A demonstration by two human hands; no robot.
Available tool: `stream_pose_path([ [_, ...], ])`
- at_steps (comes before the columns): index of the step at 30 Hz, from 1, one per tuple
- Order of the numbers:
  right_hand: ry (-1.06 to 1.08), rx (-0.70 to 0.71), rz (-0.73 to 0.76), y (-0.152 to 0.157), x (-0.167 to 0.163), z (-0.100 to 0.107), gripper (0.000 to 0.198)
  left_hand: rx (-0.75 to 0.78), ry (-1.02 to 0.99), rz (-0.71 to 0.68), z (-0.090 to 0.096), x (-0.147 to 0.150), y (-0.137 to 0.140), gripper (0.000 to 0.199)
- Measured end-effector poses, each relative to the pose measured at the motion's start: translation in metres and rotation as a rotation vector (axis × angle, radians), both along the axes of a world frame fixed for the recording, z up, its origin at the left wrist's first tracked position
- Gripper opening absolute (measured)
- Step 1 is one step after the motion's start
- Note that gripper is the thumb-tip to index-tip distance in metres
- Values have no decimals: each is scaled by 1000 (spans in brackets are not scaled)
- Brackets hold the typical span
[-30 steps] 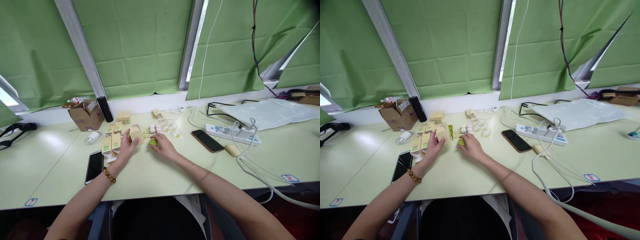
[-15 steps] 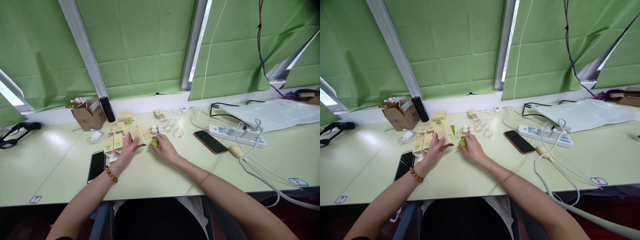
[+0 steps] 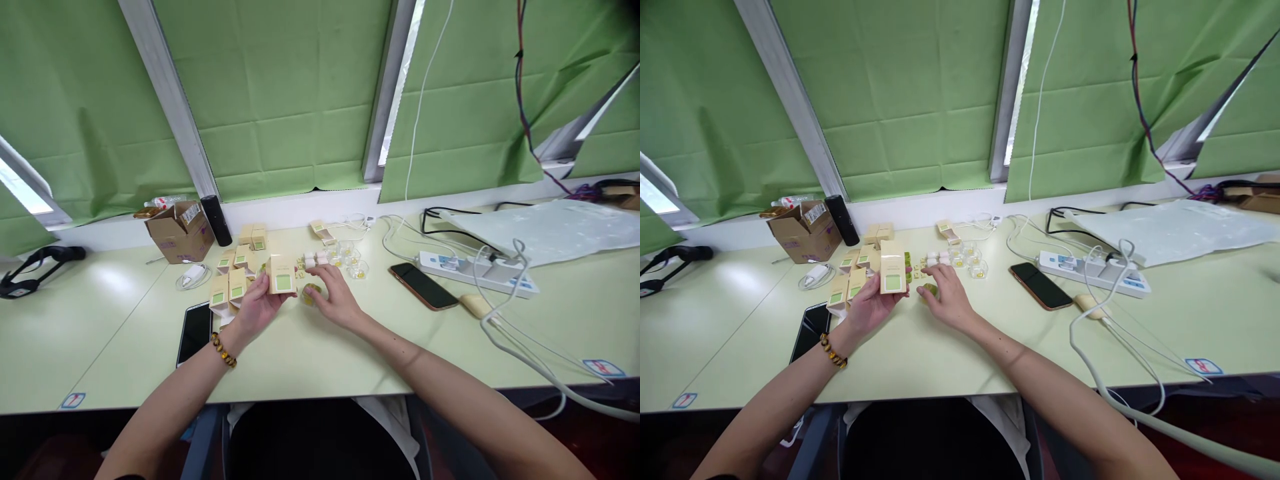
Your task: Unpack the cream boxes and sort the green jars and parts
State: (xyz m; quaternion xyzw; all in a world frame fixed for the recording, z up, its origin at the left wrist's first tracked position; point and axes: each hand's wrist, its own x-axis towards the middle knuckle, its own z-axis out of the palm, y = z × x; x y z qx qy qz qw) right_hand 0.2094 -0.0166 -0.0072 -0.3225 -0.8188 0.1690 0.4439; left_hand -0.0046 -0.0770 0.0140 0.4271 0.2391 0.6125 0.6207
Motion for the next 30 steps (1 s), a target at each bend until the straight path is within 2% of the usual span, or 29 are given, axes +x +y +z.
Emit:
stream_pose_path([
  [4, 194, -119, 160, -7, 2, 11, 35, -11, -6, -82, 5, 5, -5, 39],
  [11, 299, -332, 335, -14, -2, 15, 50, 36, 27, -211, 1, 9, -8, 38],
  [15, 387, -546, 464, -21, -8, 15, 49, 19, 54, -216, -4, 12, -9, 36],
  [17, 451, -636, 498, -22, -9, 17, 51, 21, 82, -192, -4, 13, -9, 42],
  [20, 535, -698, 510, -21, -6, 22, 55, 57, 120, -109, -5, 13, -8, 51],
  [26, 608, -720, 460, -15, -2, 26, 52, 216, 308, 128, -16, 11, -1, 50],
  [30, 601, -709, 414, -14, -4, 21, 53, 360, 469, 245, -23, 16, -5, 60],
])
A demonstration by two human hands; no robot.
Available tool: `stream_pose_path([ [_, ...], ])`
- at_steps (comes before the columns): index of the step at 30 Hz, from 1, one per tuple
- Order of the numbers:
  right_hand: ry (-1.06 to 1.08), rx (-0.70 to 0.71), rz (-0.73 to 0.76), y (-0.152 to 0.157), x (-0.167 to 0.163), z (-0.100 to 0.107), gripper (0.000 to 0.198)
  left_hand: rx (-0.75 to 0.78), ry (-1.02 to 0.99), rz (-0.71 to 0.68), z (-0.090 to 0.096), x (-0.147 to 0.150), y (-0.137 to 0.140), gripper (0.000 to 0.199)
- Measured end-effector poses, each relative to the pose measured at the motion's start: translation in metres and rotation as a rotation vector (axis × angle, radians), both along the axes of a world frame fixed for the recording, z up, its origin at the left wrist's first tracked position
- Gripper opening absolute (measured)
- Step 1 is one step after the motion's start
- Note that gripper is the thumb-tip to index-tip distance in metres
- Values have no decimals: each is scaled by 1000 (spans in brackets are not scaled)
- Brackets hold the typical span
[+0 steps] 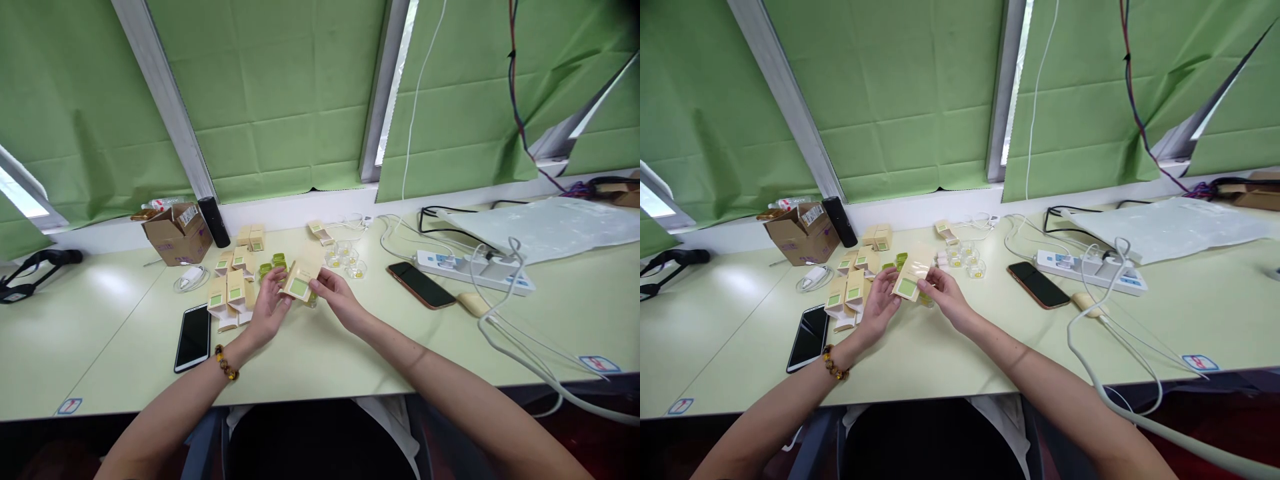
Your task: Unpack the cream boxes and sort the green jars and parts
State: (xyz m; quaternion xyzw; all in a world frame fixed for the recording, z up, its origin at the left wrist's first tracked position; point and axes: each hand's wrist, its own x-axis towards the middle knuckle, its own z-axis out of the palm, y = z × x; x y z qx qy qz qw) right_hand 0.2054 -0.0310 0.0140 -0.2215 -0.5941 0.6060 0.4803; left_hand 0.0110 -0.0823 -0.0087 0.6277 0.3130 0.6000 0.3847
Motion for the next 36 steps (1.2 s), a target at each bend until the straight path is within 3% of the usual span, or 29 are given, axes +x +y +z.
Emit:
stream_pose_path([
  [6, -63, 12, -61, 2, -4, -8, 51, 36, 73, 81, -3, 7, -6, 61],
  [15, -177, 117, -155, 9, -5, -15, 56, -32, 18, 40, -3, 7, -4, 61],
  [23, -240, 211, -197, 11, -6, -18, 47, -27, 35, 51, 3, 8, -7, 56],
  [36, -234, 276, -247, 7, -4, -15, 43, -20, 32, 48, 1, 4, -2, 59],
])
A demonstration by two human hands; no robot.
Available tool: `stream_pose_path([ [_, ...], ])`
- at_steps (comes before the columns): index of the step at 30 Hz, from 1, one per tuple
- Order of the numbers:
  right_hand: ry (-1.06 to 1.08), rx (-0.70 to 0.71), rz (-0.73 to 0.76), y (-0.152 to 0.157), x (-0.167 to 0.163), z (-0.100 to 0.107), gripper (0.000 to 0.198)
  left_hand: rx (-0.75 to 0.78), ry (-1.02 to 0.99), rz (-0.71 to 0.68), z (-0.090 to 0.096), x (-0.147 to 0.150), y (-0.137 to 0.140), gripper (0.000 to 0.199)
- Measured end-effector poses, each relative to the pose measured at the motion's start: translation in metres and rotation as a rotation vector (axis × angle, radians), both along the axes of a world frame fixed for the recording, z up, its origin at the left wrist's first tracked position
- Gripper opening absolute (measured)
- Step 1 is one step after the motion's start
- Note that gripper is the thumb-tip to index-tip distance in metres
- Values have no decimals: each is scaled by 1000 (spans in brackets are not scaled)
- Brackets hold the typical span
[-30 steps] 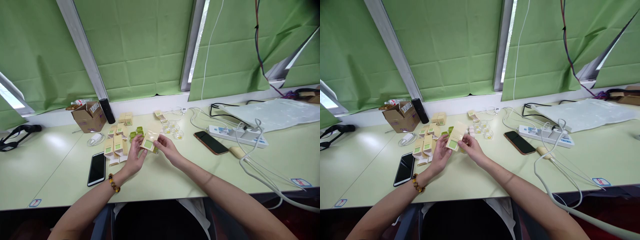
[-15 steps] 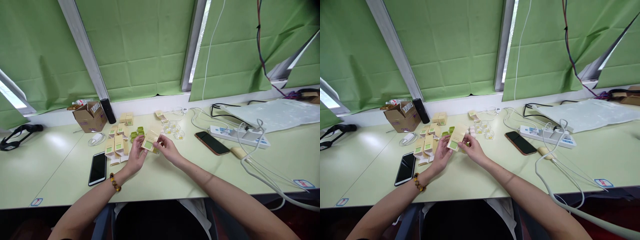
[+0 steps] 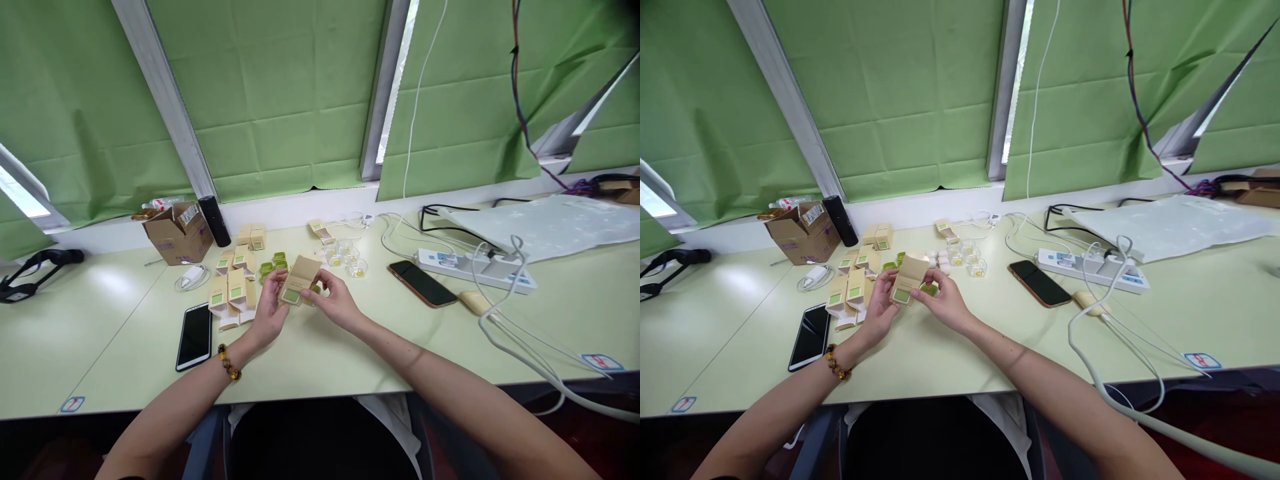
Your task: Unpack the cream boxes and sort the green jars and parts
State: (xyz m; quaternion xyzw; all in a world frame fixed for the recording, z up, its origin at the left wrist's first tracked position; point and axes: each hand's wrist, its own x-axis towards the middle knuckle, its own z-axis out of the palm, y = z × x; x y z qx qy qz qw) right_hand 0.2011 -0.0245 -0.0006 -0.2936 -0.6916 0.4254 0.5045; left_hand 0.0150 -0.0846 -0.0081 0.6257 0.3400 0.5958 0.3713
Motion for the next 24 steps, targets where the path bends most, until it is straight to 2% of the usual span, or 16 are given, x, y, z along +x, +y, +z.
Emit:
stream_pose_path([
  [5, 130, -182, 61, 3, 5, 8, 51, -48, -37, -78, -4, -1, 0, 65],
  [9, 185, -268, 122, 7, 7, 8, 53, -34, 47, 20, -3, 0, -4, 62],
  [12, 136, -236, 105, 6, 4, 4, 52, 28, 130, 177, -2, 1, -5, 59],
  [15, 99, -166, 96, 3, 2, 2, 51, 91, 218, 261, -2, 1, -6, 58],
  [18, 103, -147, 88, 2, 1, 3, 51, 124, 256, 269, -1, 1, -8, 55],
  [24, 103, -211, 80, 8, 2, 0, 53, 102, 236, 223, 2, 0, -11, 41],
])
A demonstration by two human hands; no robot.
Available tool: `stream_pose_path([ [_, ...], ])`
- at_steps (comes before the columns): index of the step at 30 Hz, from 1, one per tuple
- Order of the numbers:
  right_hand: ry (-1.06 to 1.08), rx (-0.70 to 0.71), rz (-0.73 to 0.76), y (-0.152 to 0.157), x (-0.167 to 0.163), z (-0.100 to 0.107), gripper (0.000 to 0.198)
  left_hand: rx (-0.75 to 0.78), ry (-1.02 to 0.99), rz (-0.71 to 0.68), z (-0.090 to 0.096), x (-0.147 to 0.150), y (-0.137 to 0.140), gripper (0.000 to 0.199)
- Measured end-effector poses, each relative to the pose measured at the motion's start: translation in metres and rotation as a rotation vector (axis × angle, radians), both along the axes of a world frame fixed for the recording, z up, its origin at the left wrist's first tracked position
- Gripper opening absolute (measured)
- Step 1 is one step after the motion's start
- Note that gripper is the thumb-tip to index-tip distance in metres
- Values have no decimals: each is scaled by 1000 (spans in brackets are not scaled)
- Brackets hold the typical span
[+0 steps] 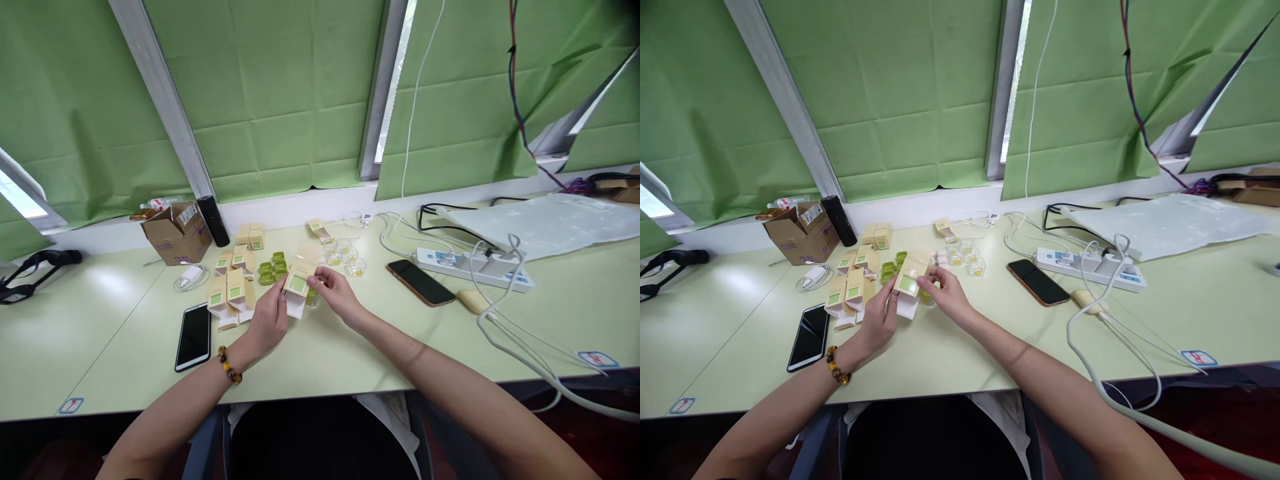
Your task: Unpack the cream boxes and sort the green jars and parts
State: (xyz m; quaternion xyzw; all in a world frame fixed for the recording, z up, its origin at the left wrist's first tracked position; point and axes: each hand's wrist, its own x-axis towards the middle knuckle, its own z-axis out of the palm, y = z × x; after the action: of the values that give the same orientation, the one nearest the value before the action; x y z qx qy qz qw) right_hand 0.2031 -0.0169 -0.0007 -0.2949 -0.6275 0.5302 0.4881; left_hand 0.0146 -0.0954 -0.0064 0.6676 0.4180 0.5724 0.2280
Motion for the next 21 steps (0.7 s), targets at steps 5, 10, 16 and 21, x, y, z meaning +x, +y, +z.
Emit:
stream_pose_path([
  [5, -11, 19, -5, 1, -1, -1, 52, -24, -35, 54, -5, 0, 4, 37],
  [10, -20, 64, -50, 2, -2, -5, 51, -64, -35, 47, -7, 3, 3, 59],
  [16, 26, 3, -11, 1, -4, -9, 51, -218, -173, -85, -5, 8, 2, 81],
  [21, 23, -9, -36, -4, -3, -2, 56, -260, -356, -215, -4, 6, 10, 53],
])
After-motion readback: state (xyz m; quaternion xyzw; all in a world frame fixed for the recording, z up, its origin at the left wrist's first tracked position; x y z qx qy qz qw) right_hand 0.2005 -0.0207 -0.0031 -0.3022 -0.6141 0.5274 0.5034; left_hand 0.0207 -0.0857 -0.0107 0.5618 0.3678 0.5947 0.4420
